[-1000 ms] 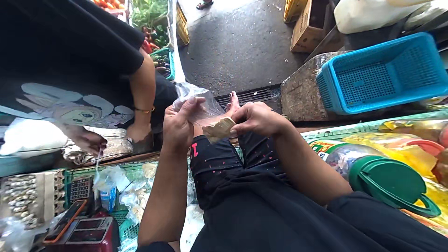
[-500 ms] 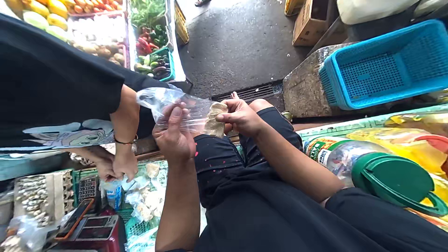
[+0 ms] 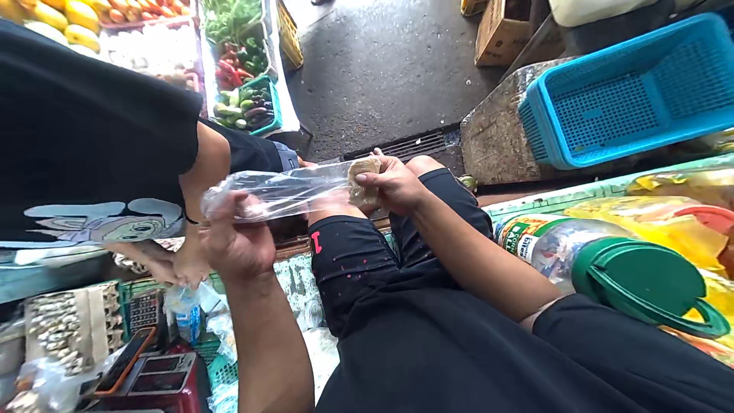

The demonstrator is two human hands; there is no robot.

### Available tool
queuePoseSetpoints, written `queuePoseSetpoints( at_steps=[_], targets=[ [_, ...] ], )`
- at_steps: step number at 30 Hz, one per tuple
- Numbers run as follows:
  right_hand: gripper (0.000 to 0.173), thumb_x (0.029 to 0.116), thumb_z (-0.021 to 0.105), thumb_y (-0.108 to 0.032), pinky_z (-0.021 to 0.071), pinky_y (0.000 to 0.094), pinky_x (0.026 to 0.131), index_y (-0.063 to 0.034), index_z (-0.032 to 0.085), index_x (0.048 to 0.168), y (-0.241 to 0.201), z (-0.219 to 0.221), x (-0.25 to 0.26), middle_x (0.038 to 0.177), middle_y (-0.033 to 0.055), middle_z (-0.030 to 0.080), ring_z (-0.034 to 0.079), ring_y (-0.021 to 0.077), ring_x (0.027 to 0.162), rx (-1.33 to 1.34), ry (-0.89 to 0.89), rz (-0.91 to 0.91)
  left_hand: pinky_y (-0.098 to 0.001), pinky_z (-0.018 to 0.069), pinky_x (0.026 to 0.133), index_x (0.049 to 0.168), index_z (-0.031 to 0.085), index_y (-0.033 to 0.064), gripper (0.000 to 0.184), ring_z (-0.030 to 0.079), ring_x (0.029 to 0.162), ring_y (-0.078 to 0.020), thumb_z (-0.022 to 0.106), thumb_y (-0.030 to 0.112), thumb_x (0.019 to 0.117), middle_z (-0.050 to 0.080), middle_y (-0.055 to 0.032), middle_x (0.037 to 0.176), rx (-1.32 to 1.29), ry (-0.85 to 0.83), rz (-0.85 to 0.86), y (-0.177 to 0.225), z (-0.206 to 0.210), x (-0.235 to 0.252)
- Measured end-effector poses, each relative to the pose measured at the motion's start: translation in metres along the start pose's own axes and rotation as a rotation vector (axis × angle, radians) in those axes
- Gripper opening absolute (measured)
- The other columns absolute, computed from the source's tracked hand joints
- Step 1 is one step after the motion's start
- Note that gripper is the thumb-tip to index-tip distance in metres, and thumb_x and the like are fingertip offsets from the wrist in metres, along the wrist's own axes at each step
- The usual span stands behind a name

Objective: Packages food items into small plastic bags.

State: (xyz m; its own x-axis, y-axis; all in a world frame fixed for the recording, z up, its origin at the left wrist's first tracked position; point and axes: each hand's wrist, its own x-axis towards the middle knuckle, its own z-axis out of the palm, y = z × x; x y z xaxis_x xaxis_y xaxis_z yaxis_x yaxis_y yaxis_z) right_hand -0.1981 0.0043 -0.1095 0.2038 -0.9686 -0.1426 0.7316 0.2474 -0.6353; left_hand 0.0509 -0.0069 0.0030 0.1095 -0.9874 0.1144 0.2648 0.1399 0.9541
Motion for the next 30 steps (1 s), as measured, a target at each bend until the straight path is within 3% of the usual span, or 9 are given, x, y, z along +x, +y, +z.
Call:
queuePoseSetpoints(
  at_steps=[2,6,12,14,16,20,22,25,30],
  targets=[
    [0.017,0.0934,0.068,-0.003,0.0630,0.0396,0.079,0.0004,0.069,0.110,0.000,-0.006,0.001,0.094,0.0117,0.074,0.073,0.0184,0.083,-0.017,0.015,0.021,-0.0301,0.0611,0.075,0.100,0.072,0.0106,0.021,0.070,0.079,-0.0113,0.052,0.017,0.1052,0.073,-0.0013,0.090,0.099,0.037,0.032,0.007,-0.002,0.000],
    [0.019,0.1034,0.058,-0.016,0.0630,0.0373,0.077,-0.0037,0.071,0.107,0.003,-0.011,0.001,0.091,0.0082,0.075,0.073,0.0158,0.081,-0.028,0.041,0.077,-0.0230,0.0582,0.063,0.108,0.069,0.0127,0.015,0.065,0.071,-0.0067,0.057,0.006,0.0999,0.070,0.0024,0.095,0.346,-0.009,0.049,0.020,-0.008,0.002],
    [0.022,0.1042,0.058,-0.019,0.0625,0.0400,0.080,-0.0019,0.070,0.111,0.012,-0.025,0.008,0.093,0.0094,0.074,0.072,0.0174,0.083,-0.030,0.116,0.066,-0.0186,0.0528,0.052,0.098,0.071,0.0161,0.017,0.060,0.057,-0.0032,0.056,0.015,0.1051,0.068,0.0061,0.078,0.345,-0.033,-0.003,0.024,-0.007,0.000],
    [0.032,0.1088,0.049,-0.028,0.0620,0.0399,0.080,-0.0031,0.069,0.114,0.012,-0.026,0.008,0.095,0.0088,0.073,0.072,0.0173,0.084,-0.025,0.115,0.073,-0.0199,0.0545,0.053,0.108,0.071,0.0109,0.013,0.061,0.062,-0.0050,0.059,0.008,0.1031,0.070,0.0029,0.088,0.381,-0.019,0.019,0.017,-0.014,-0.002],
    [0.035,0.1091,0.049,-0.031,0.0623,0.0383,0.077,-0.0031,0.069,0.111,0.014,-0.027,0.009,0.092,0.0083,0.072,0.071,0.0164,0.081,-0.064,0.161,0.058,-0.0213,0.0562,0.056,0.113,0.069,0.0084,0.018,0.064,0.067,-0.0062,0.059,0.001,0.1001,0.071,0.0015,0.096,0.415,0.002,0.009,0.010,-0.018,-0.005],
    [0.037,0.1090,0.049,-0.032,0.0613,0.0401,0.074,-0.0015,0.068,0.101,0.034,-0.023,0.015,0.086,0.0102,0.070,0.069,0.0182,0.077,-0.273,0.357,0.000,-0.0192,0.0478,0.049,0.113,0.060,0.0147,0.014,0.053,0.056,-0.0051,0.049,0.010,0.1060,0.060,0.0046,0.079,0.419,0.097,-0.073,-0.010,-0.004,-0.018],
    [0.038,0.1088,0.048,-0.033,0.0580,0.0421,0.072,-0.0033,0.066,0.093,0.048,-0.024,0.018,0.081,0.0088,0.066,0.066,0.0184,0.074,-0.541,0.401,-0.017,-0.0192,0.0461,0.046,0.112,0.061,0.0140,0.009,0.051,0.052,-0.0051,0.055,0.014,0.1056,0.058,0.0046,0.074,0.438,0.087,-0.044,-0.019,0.005,-0.022],
    [0.032,0.1035,0.060,-0.034,0.0566,0.0425,0.069,-0.0063,0.069,0.090,0.058,-0.027,0.017,0.076,0.0061,0.067,0.065,0.0160,0.069,-0.812,0.416,-0.029,-0.0206,0.0480,0.047,0.100,0.065,0.0150,0.004,0.053,0.053,-0.0050,0.065,0.019,0.1014,0.061,0.0057,0.074,0.451,0.074,0.038,-0.022,0.005,-0.021],
    [0.031,0.1040,0.060,-0.033,0.0586,0.0426,0.070,-0.0049,0.068,0.094,0.051,-0.034,0.020,0.078,0.0081,0.069,0.068,0.0180,0.071,-0.734,0.422,-0.007,-0.0216,0.0491,0.047,0.095,0.064,0.0131,0.013,0.054,0.051,-0.0056,0.058,0.015,0.1051,0.060,0.0060,0.070,0.514,0.156,0.188,-0.024,-0.003,-0.020]
  ],
)
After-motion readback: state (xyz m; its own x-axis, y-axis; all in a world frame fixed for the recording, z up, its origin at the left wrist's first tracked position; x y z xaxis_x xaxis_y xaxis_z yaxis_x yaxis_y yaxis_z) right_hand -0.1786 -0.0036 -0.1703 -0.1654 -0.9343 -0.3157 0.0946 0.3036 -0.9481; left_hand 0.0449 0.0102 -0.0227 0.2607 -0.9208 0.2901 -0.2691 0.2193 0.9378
